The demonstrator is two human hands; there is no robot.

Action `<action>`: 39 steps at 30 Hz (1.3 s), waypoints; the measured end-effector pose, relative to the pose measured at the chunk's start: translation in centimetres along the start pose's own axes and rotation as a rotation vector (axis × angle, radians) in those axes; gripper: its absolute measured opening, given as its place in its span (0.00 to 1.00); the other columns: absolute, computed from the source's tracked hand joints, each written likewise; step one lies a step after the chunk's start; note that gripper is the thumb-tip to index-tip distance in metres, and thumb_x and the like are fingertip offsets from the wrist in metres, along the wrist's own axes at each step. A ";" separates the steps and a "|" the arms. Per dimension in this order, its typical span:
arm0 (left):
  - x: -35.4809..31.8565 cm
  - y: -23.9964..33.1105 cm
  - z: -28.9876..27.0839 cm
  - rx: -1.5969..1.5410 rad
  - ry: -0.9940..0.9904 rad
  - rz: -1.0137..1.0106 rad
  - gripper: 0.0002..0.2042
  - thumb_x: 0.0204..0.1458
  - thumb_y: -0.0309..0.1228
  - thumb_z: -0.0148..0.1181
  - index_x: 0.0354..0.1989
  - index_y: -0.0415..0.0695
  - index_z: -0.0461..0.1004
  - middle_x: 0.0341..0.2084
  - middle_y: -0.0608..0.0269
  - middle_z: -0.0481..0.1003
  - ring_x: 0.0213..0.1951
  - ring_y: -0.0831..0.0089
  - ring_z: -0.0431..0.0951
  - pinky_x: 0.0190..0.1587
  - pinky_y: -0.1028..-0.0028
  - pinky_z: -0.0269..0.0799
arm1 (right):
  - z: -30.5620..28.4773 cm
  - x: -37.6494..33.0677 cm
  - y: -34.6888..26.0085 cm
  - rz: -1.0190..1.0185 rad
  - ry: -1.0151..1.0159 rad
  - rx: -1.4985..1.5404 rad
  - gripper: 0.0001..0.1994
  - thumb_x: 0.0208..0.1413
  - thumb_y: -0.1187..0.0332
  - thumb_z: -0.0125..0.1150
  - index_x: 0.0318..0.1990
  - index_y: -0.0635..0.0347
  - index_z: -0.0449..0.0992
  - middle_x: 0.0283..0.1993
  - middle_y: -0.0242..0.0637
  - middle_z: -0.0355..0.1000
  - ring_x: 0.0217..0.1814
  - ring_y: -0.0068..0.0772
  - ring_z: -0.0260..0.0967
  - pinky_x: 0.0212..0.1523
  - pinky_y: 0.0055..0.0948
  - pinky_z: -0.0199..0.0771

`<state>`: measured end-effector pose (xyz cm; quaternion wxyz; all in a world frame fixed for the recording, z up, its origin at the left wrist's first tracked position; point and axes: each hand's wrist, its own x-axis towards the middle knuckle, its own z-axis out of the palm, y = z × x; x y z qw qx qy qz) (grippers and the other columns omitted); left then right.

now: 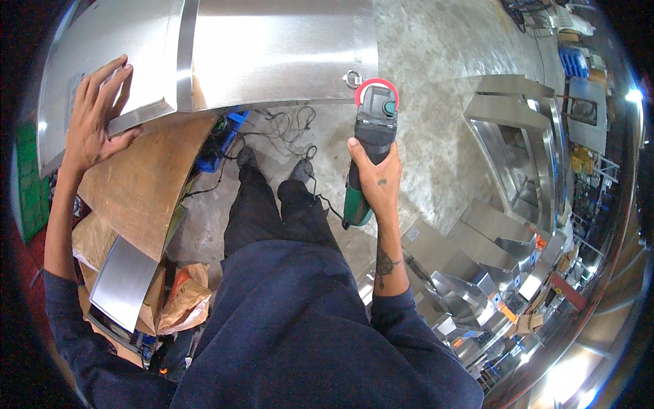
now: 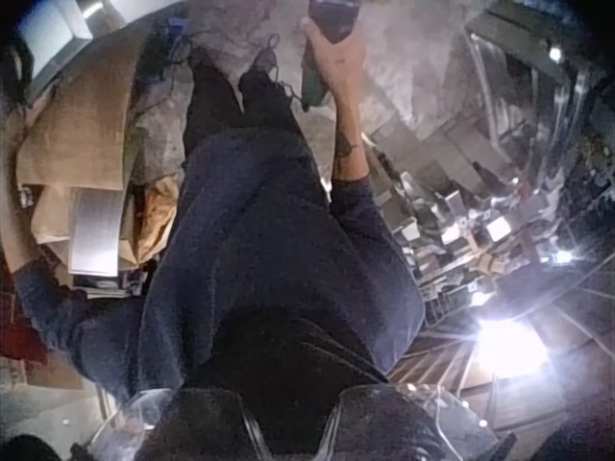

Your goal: The person uses a handheld angle grinder with a polishing pad to smooth the surface of a stainless steel hood. They reposition the hood on a workbench and continue polishing different sections, including edges and the underside.

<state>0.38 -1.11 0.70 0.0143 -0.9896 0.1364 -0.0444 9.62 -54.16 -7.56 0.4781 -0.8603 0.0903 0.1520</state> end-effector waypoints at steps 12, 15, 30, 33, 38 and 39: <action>0.4 0.2 -0.1 -0.005 0.012 0.009 0.47 0.51 0.61 0.70 0.78 0.51 0.67 0.76 0.55 0.67 0.71 0.47 0.68 0.73 0.48 0.65 | 0.2 -0.6 -1.5 0.053 -0.044 -0.037 0.27 0.59 0.52 0.80 0.53 0.67 0.79 0.42 0.41 0.82 0.42 0.30 0.80 0.45 0.33 0.81; 0.5 0.4 -0.2 -0.003 0.020 0.010 0.47 0.51 0.61 0.71 0.78 0.51 0.67 0.76 0.55 0.67 0.71 0.47 0.68 0.73 0.48 0.65 | 0.4 -0.8 -1.6 0.002 -0.024 -0.041 0.27 0.59 0.52 0.79 0.52 0.66 0.79 0.41 0.42 0.83 0.42 0.33 0.81 0.46 0.36 0.81; 0.5 0.6 -0.3 -0.023 0.009 0.003 0.46 0.53 0.61 0.69 0.78 0.49 0.66 0.76 0.51 0.67 0.71 0.45 0.69 0.73 0.48 0.65 | 1.5 -2.0 -3.4 -0.030 -0.069 -0.015 0.27 0.58 0.52 0.80 0.51 0.66 0.77 0.41 0.47 0.84 0.42 0.40 0.83 0.48 0.41 0.81; 0.7 0.7 -0.4 -0.046 0.027 -0.002 0.47 0.48 0.57 0.74 0.78 0.52 0.67 0.75 0.57 0.68 0.70 0.48 0.70 0.73 0.49 0.67 | 2.0 -2.2 -3.5 -0.047 -0.077 -0.022 0.27 0.58 0.52 0.80 0.51 0.66 0.77 0.41 0.47 0.84 0.42 0.40 0.83 0.48 0.41 0.81; 0.6 1.0 -0.3 -0.061 0.038 -0.003 0.47 0.48 0.55 0.76 0.77 0.52 0.67 0.75 0.56 0.68 0.70 0.48 0.70 0.73 0.49 0.67 | 2.6 -2.9 -4.7 -0.006 -0.127 -0.046 0.28 0.58 0.52 0.80 0.52 0.67 0.77 0.42 0.49 0.85 0.44 0.41 0.84 0.49 0.41 0.82; 0.7 1.0 -0.4 -0.059 0.039 0.002 0.47 0.47 0.55 0.76 0.77 0.52 0.68 0.75 0.56 0.68 0.70 0.48 0.70 0.73 0.49 0.67 | 2.7 -3.0 -4.8 -0.020 -0.126 -0.034 0.28 0.58 0.52 0.80 0.52 0.67 0.77 0.42 0.49 0.85 0.44 0.41 0.84 0.49 0.41 0.82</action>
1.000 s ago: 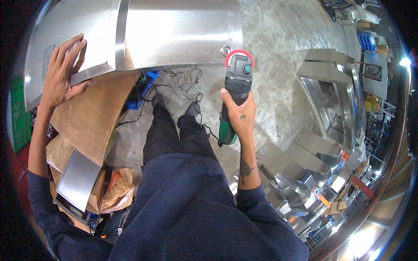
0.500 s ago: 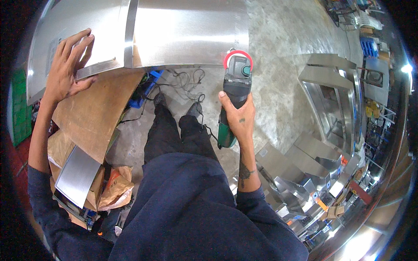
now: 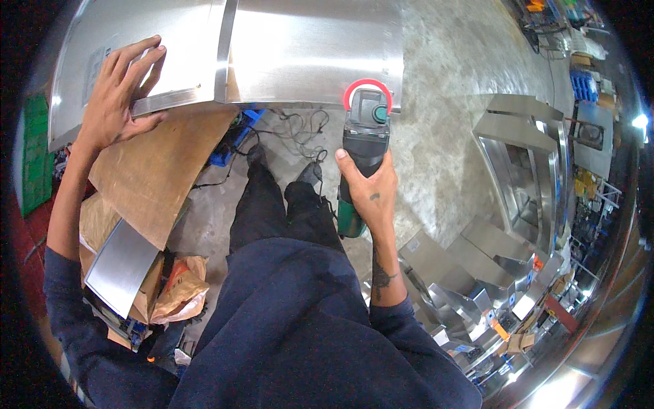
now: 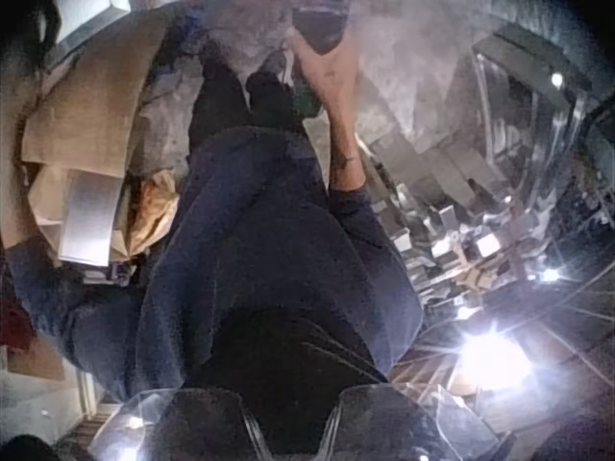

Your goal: The person uses a handheld angle grinder with a polishing pad to smooth the surface of a stainless steel hood. They reposition the hood on a workbench and continue polishing different sections, including edges and the underside.

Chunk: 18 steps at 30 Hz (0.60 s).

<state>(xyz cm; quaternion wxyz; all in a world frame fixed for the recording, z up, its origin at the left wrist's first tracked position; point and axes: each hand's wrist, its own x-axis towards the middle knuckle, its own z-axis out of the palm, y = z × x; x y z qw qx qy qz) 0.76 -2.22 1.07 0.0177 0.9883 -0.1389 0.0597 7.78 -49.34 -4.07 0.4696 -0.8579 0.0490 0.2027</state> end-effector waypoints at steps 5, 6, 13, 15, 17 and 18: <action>0.0 0.0 -0.1 0.015 -0.005 -0.005 0.46 0.47 0.54 0.76 0.76 0.51 0.68 0.75 0.56 0.68 0.70 0.49 0.70 0.73 0.50 0.66 | 0.7 -0.4 -0.6 -0.047 -0.035 0.026 0.28 0.59 0.53 0.81 0.54 0.68 0.77 0.42 0.49 0.85 0.45 0.42 0.85 0.49 0.41 0.82; 0.1 0.0 -0.1 0.014 -0.001 -0.001 0.46 0.47 0.54 0.76 0.76 0.51 0.68 0.75 0.56 0.68 0.70 0.49 0.70 0.73 0.50 0.66 | 0.8 -0.5 -0.9 -0.048 -0.039 0.026 0.28 0.59 0.54 0.81 0.54 0.68 0.77 0.43 0.49 0.85 0.45 0.42 0.85 0.49 0.40 0.82; 0.2 0.2 -0.1 0.019 -0.003 0.015 0.46 0.50 0.58 0.73 0.77 0.49 0.68 0.75 0.53 0.68 0.70 0.47 0.69 0.73 0.48 0.66 | 1.9 -1.2 -2.0 -0.097 -0.068 0.058 0.24 0.60 0.60 0.79 0.57 0.66 0.77 0.44 0.40 0.83 0.44 0.28 0.79 0.48 0.33 0.80; 0.1 0.1 0.0 0.026 -0.014 0.015 0.46 0.52 0.60 0.71 0.77 0.48 0.67 0.75 0.51 0.68 0.71 0.46 0.69 0.73 0.48 0.66 | 2.2 -1.4 -2.3 -0.092 -0.077 0.067 0.25 0.60 0.60 0.79 0.57 0.66 0.77 0.45 0.40 0.83 0.45 0.28 0.79 0.49 0.33 0.80; 0.0 0.2 0.2 0.036 -0.010 0.015 0.46 0.52 0.60 0.71 0.77 0.48 0.68 0.74 0.51 0.68 0.71 0.46 0.69 0.73 0.48 0.66 | 2.4 -1.6 -2.6 -0.084 -0.090 0.059 0.25 0.60 0.60 0.79 0.57 0.66 0.77 0.46 0.41 0.84 0.45 0.29 0.80 0.49 0.33 0.80; 0.1 0.2 0.1 0.033 -0.010 0.020 0.46 0.52 0.60 0.71 0.77 0.48 0.67 0.74 0.51 0.68 0.71 0.47 0.69 0.73 0.48 0.66 | 2.5 -1.7 -2.8 -0.084 -0.093 0.055 0.26 0.60 0.59 0.80 0.57 0.67 0.77 0.45 0.44 0.84 0.45 0.32 0.81 0.49 0.35 0.81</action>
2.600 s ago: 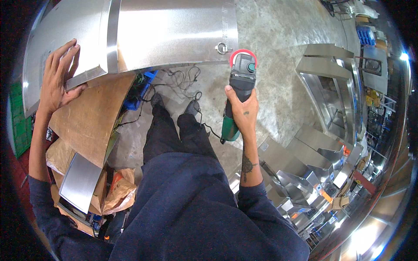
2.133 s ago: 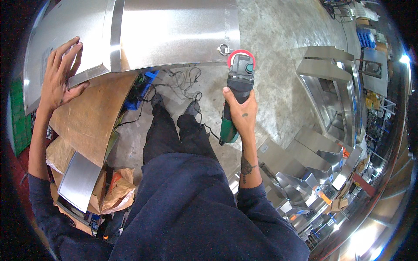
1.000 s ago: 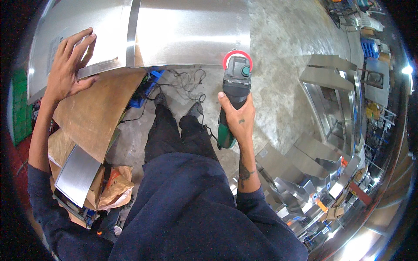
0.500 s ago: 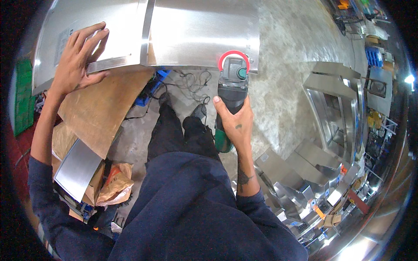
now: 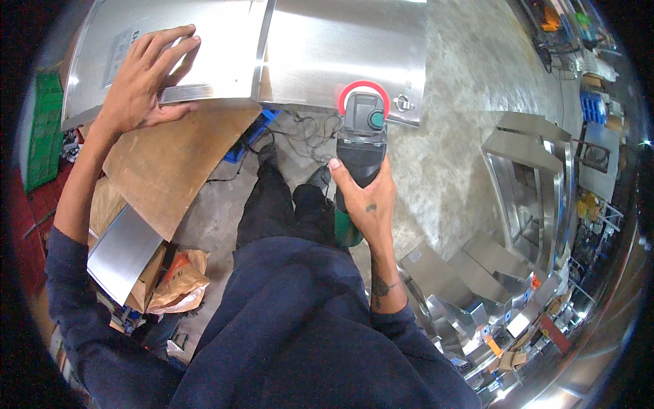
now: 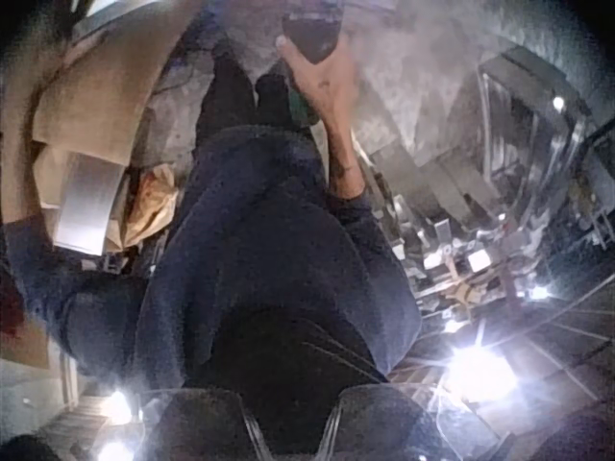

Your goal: The person uses a handheld angle grinder with a polishing pad to smooth the surface of a stainless steel hood. They reposition the hood on a workbench and continue polishing different sections, including edges and the underside.

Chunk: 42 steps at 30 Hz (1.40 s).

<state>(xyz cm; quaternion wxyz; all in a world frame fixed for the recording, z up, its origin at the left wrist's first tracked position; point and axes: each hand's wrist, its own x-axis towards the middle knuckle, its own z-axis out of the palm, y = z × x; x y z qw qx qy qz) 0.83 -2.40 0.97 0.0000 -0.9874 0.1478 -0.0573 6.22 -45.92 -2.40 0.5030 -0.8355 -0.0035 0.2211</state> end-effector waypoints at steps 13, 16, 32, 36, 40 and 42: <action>0.3 0.3 0.0 -0.027 0.068 0.026 0.44 0.49 0.55 0.75 0.74 0.48 0.70 0.73 0.58 0.69 0.68 0.50 0.70 0.71 0.51 0.68 | 1.8 -0.8 -1.9 -0.026 -0.061 0.014 0.28 0.60 0.57 0.80 0.58 0.69 0.74 0.46 0.48 0.85 0.46 0.38 0.84 0.51 0.38 0.82; 0.1 0.1 0.3 -0.036 0.047 0.017 0.47 0.48 0.56 0.75 0.76 0.48 0.68 0.74 0.54 0.69 0.69 0.49 0.70 0.72 0.49 0.66 | 2.3 -1.1 -2.6 -0.003 -0.075 0.011 0.26 0.60 0.59 0.80 0.57 0.67 0.77 0.46 0.44 0.84 0.46 0.33 0.82 0.50 0.35 0.81; 0.0 0.4 0.7 -0.006 0.083 0.011 0.45 0.51 0.62 0.75 0.74 0.50 0.70 0.73 0.58 0.68 0.70 0.52 0.69 0.72 0.51 0.68 | 5.3 -2.2 -5.0 -0.054 -0.155 0.061 0.27 0.61 0.57 0.80 0.56 0.69 0.74 0.44 0.50 0.85 0.45 0.41 0.85 0.48 0.40 0.83; 0.0 0.5 0.8 0.002 0.071 0.001 0.46 0.50 0.61 0.74 0.74 0.48 0.70 0.73 0.56 0.68 0.70 0.50 0.69 0.72 0.50 0.67 | 5.7 -2.6 -6.3 0.036 -0.188 0.075 0.25 0.62 0.60 0.80 0.58 0.66 0.76 0.47 0.40 0.84 0.47 0.28 0.80 0.51 0.33 0.81; 0.1 0.4 0.7 -0.016 0.059 0.008 0.47 0.48 0.58 0.75 0.74 0.44 0.69 0.73 0.52 0.69 0.69 0.47 0.69 0.71 0.49 0.67 | 6.4 -2.8 -6.2 0.025 -0.181 0.091 0.27 0.61 0.58 0.80 0.57 0.69 0.75 0.46 0.45 0.84 0.44 0.36 0.83 0.50 0.37 0.82; 0.2 0.4 0.7 -0.023 0.062 0.001 0.46 0.49 0.59 0.75 0.74 0.46 0.69 0.72 0.53 0.69 0.70 0.48 0.69 0.71 0.49 0.67 | 6.9 -2.7 -5.4 0.042 -0.189 0.164 0.27 0.62 0.58 0.79 0.57 0.69 0.74 0.45 0.47 0.84 0.42 0.39 0.84 0.48 0.38 0.83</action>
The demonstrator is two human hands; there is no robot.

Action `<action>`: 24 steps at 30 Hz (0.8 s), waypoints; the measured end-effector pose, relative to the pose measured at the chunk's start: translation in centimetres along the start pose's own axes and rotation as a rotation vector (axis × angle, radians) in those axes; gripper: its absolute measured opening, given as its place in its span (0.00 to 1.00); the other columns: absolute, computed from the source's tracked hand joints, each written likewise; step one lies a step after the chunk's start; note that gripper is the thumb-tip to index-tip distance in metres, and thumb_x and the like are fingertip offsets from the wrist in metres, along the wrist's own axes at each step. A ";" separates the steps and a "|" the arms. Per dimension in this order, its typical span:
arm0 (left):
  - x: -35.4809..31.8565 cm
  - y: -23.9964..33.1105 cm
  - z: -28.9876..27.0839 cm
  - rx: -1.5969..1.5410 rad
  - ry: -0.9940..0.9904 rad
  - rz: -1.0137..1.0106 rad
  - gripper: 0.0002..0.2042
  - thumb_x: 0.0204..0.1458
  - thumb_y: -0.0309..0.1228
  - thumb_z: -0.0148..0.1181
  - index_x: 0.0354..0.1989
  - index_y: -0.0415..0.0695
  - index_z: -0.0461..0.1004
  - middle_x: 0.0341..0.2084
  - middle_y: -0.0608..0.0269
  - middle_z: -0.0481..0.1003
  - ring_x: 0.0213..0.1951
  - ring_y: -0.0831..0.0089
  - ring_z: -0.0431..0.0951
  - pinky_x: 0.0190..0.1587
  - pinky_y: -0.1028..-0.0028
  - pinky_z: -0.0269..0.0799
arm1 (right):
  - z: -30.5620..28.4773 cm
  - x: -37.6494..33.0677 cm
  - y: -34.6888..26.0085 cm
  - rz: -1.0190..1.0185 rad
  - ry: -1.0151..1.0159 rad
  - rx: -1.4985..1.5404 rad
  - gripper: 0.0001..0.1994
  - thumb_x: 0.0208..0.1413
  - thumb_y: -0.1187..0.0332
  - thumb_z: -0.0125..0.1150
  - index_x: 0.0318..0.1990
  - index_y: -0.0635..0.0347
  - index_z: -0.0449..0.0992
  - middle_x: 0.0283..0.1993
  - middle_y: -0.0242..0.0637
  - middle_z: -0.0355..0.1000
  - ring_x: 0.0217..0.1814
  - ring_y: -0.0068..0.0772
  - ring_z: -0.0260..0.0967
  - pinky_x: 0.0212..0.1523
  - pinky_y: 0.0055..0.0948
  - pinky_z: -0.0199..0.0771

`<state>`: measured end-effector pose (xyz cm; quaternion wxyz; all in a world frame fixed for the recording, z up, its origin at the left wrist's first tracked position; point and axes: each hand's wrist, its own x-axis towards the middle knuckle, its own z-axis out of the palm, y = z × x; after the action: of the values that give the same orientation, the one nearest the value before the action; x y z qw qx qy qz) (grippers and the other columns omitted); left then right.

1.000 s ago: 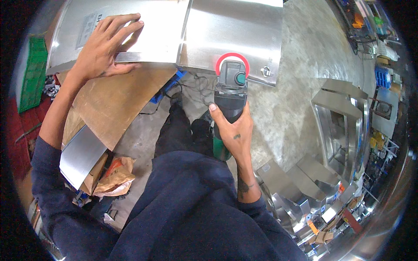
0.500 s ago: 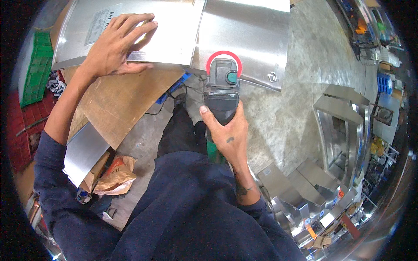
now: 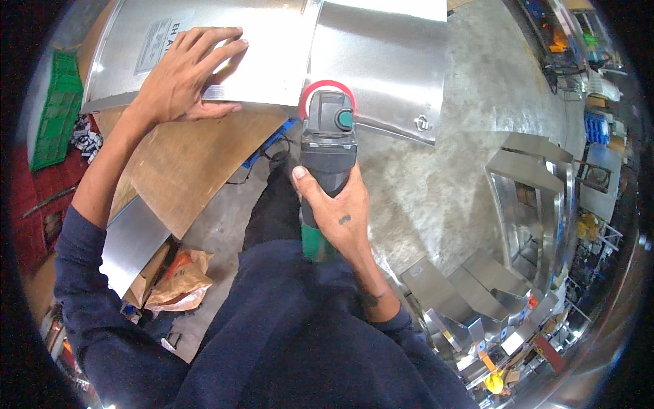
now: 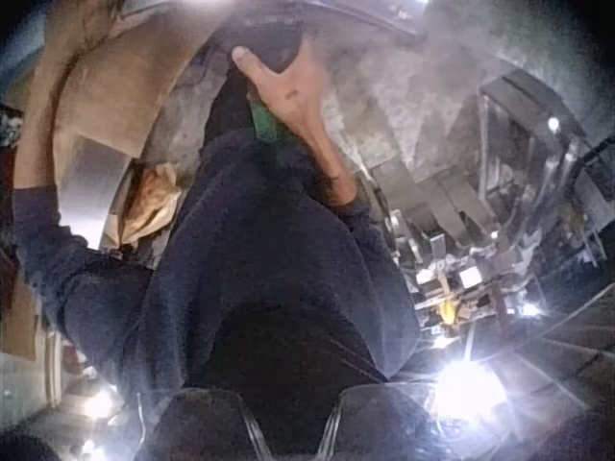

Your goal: The person uses a handheld angle grinder with a polishing pad to smooth the surface of a stainless steel hood. They reposition the hood on a workbench and continue polishing different sections, including edges and the underside.

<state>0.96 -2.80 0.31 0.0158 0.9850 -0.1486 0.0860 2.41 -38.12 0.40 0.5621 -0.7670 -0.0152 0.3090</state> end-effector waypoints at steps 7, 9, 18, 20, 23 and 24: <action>-2.0 4.7 0.6 -0.055 0.359 -0.091 0.42 0.50 0.51 0.78 0.72 0.48 0.68 0.63 0.52 0.75 0.63 0.48 0.74 0.66 0.47 0.67 | -2.1 -0.9 -1.1 0.077 0.182 0.432 0.20 0.66 0.63 0.74 0.56 0.66 0.74 0.42 0.41 0.81 0.34 0.33 0.82 0.35 0.32 0.82; -2.5 11.6 0.5 -0.367 0.220 -0.125 0.35 0.53 0.43 0.75 0.69 0.45 0.71 0.55 0.51 0.80 0.58 0.49 0.77 0.61 0.49 0.71 | -3.8 -1.1 -2.0 0.059 0.230 0.445 0.19 0.67 0.59 0.72 0.53 0.67 0.76 0.39 0.45 0.81 0.34 0.38 0.84 0.36 0.35 0.83; -3.8 33.6 -1.2 -1.283 0.033 -0.370 0.56 0.57 0.27 0.64 0.85 0.35 0.27 0.75 0.27 0.56 0.74 0.35 0.64 0.76 0.52 0.61 | -6.5 -2.6 -3.5 -0.169 0.015 0.473 0.29 0.69 0.41 0.65 0.51 0.63 0.73 0.39 0.37 0.71 0.40 0.34 0.73 0.40 0.34 0.77; -4.3 36.3 -0.1 -1.127 0.218 -0.447 0.56 0.53 0.24 0.62 0.85 0.35 0.28 0.69 0.29 0.59 0.69 0.36 0.67 0.70 0.53 0.65 | -6.0 -3.9 -4.6 -0.191 -0.072 0.421 0.27 0.70 0.44 0.65 0.53 0.63 0.72 0.41 0.39 0.71 0.40 0.35 0.74 0.39 0.35 0.79; -3.4 39.5 2.0 -0.935 0.477 -0.432 0.57 0.48 0.18 0.60 0.86 0.35 0.30 0.60 0.33 0.65 0.62 0.38 0.72 0.62 0.55 0.71 | -5.4 -4.9 -4.9 -0.245 -0.210 0.361 0.24 0.70 0.49 0.65 0.55 0.62 0.71 0.42 0.42 0.72 0.39 0.37 0.75 0.38 0.36 0.81; -3.5 40.1 1.4 -0.879 0.473 -0.464 0.56 0.49 0.17 0.60 0.85 0.34 0.30 0.62 0.31 0.65 0.65 0.37 0.71 0.65 0.55 0.70 | -5.6 -5.1 -4.8 -0.262 -0.242 0.353 0.23 0.70 0.51 0.65 0.56 0.62 0.70 0.43 0.42 0.72 0.39 0.38 0.75 0.38 0.36 0.82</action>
<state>-13.97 -40.16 -1.46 0.4773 0.8464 0.0580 0.2291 2.62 -43.02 7.91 0.7167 -0.6060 -0.1275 0.3207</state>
